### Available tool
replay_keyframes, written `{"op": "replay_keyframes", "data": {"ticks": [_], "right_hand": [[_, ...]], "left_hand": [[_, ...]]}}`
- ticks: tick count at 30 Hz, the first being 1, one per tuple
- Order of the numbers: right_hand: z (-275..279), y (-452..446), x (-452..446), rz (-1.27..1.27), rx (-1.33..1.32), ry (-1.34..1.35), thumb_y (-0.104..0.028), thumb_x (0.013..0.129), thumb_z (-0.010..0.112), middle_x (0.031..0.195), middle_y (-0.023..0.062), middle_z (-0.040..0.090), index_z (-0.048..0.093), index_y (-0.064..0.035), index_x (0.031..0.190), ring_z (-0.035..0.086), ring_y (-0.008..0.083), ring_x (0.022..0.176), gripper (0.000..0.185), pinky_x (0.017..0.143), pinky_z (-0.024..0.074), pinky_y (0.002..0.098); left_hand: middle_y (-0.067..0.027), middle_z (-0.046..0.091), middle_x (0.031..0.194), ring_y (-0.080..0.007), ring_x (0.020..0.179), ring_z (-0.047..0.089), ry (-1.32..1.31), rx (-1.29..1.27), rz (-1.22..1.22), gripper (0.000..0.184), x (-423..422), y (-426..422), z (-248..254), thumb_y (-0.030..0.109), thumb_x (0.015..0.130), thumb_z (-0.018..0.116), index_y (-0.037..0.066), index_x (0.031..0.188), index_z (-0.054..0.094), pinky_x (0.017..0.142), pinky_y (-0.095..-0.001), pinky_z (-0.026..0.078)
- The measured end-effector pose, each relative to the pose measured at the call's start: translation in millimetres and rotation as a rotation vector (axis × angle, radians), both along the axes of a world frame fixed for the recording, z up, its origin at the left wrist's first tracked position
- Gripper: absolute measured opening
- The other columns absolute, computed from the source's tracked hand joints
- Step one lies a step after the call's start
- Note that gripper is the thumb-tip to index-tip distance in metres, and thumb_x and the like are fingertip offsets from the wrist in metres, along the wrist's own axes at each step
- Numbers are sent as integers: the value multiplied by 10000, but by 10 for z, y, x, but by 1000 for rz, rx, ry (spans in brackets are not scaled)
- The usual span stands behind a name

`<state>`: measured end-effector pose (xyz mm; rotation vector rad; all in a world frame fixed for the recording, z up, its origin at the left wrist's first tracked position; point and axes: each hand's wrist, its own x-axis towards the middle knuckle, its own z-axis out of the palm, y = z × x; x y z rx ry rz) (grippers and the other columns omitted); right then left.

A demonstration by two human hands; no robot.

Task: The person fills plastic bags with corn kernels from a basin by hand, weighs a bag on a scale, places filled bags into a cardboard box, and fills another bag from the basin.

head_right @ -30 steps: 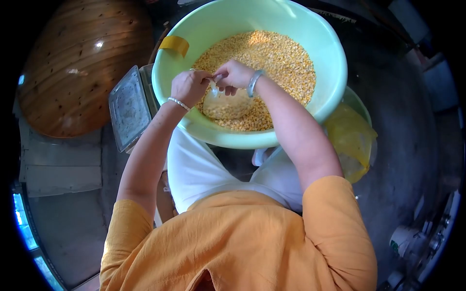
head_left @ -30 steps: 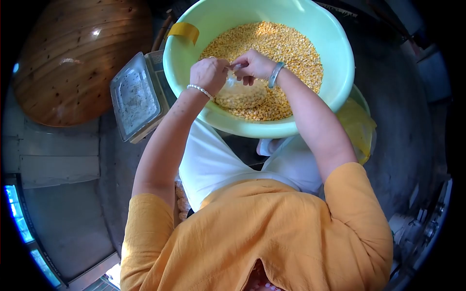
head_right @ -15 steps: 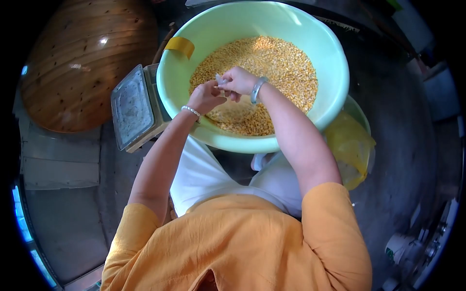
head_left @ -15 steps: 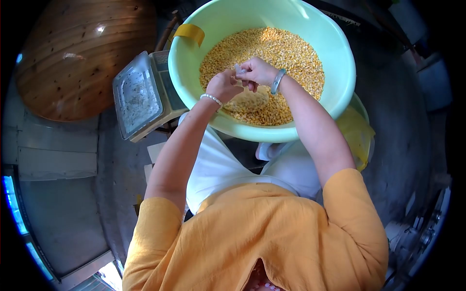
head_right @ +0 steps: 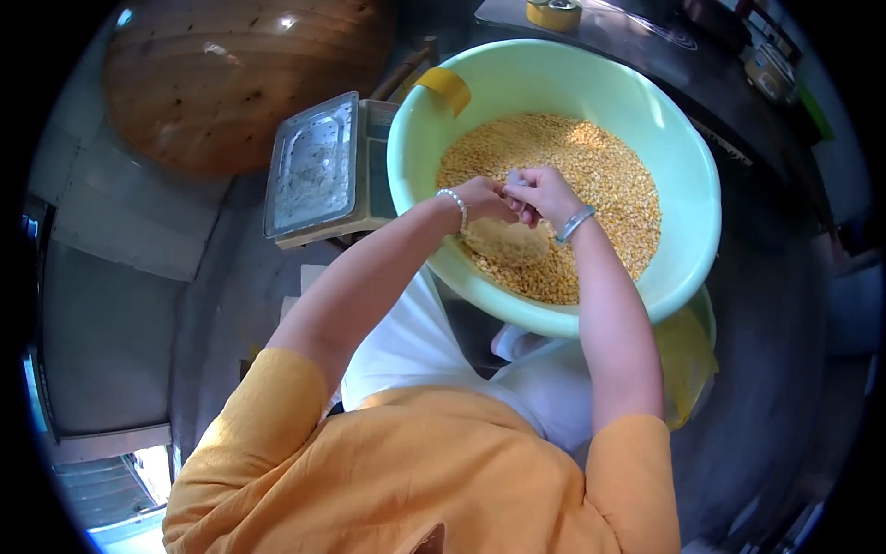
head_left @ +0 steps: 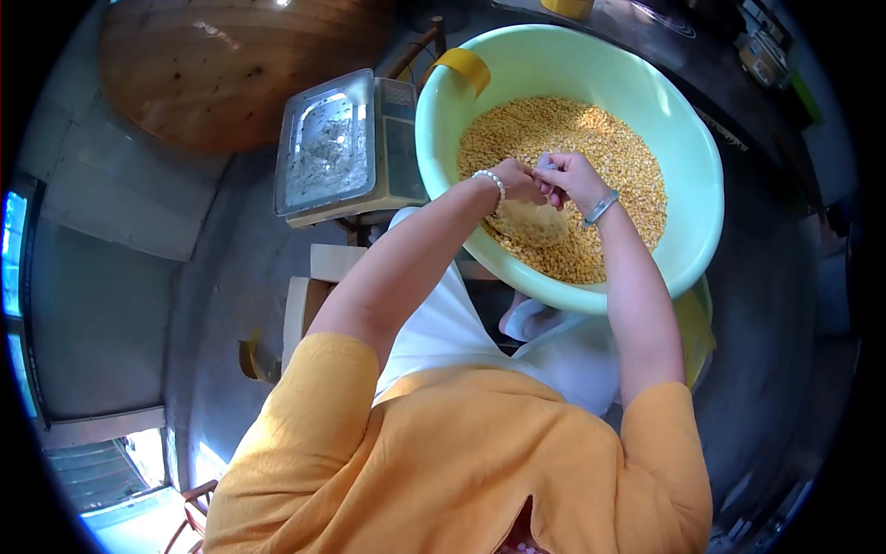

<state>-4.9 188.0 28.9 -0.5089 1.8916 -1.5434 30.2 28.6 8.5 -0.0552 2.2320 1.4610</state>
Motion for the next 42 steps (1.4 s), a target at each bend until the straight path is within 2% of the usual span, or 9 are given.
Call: {"op": "replay_keyframes", "data": {"ticks": [8, 15, 22, 26, 29, 32, 36, 37, 42], "right_hand": [[90, 25, 31, -113, -156, -61, -224, 870, 534, 627, 35, 564, 584, -19, 921, 490, 73, 427, 218, 370, 374, 177], [-38, 141, -103, -263, -343, -94, -278, 875, 539, 647, 35, 548, 583, -26, 944, 473, 74, 430, 265, 360, 361, 181], [-132, 265, -235, -405, -351, -158, -287, 886, 516, 671, 33, 546, 564, -29, 971, 486, 90, 479, 276, 370, 368, 200], [-325, 357, -380, -402, -353, -175, -263, 894, 497, 754, 42, 585, 522, -15, 1056, 510, 102, 522, 297, 409, 391, 202], [-384, 349, -373, -310, -460, -145, -230, 891, 487, 990, 80, 580, 452, 0, 1175, 568, 121, 761, 367, 577, 471, 194], [-456, 485, -432, -528, -391, -218, -224, 896, 474, 1108, 90, 537, 423, 3, 1212, 555, 138, 893, 393, 693, 490, 222], [-503, 717, -600, -234, -391, -268, -297, 913, 461, 822, 16, 559, 519, -68, 1090, 471, 95, 596, 295, 478, 383, 223], [-397, 550, -442, -405, -324, -223, -316, 906, 479, 715, -9, 516, 541, -84, 1024, 382, 80, 513, 268, 425, 294, 224], [-443, 504, -450, -414, -242, -192, -291, 898, 499, 720, -8, 528, 550, -80, 1011, 409, 81, 514, 244, 416, 318, 219]], "left_hand": [[-33, 628, 735, -136, 662, 587, 102, -189, -39, 314, 51, 89, 156, 214, 567, 764, 52, 817, 666, 602, -256, 473], [-36, 651, 734, -115, 634, 595, 132, -34, -87, 306, 11, 77, 51, 245, 589, 750, 77, 836, 685, 585, -248, 476], [-46, 654, 655, -105, 596, 611, 175, 431, 163, 106, 110, 130, 7, 138, 690, 652, 42, 734, 663, 586, -253, 481], [-74, 672, 723, -101, 608, 618, 500, 406, 272, 89, 357, 178, 179, 113, 692, 646, 33, 728, 661, 601, -251, 491], [-94, 652, 718, -144, 648, 626, 548, 878, 303, 80, 400, 170, 284, 63, 757, 616, -11, 786, 624, 610, -256, 495], [-103, 620, 692, -176, 667, 622, 535, 1240, 338, 82, 645, -129, 737, 23, 803, 582, -40, 855, 575, 632, -261, 496], [-118, 619, 767, -160, 689, 600, 662, 1418, 353, 150, 1120, -877, 1121, 72, 839, 558, -37, 940, 534, 675, -248, 491], [-118, 620, 789, -152, 700, 596, 691, 1384, 362, 144, 1288, -1055, 1180, 74, 850, 545, -30, 949, 534, 673, -242, 488], [-63, 570, 782, -100, 647, 496, 562, 1124, 440, 74, 2157, -1827, 1072, 63, 864, 521, -9, 877, 533, 615, -191, 405]]}}
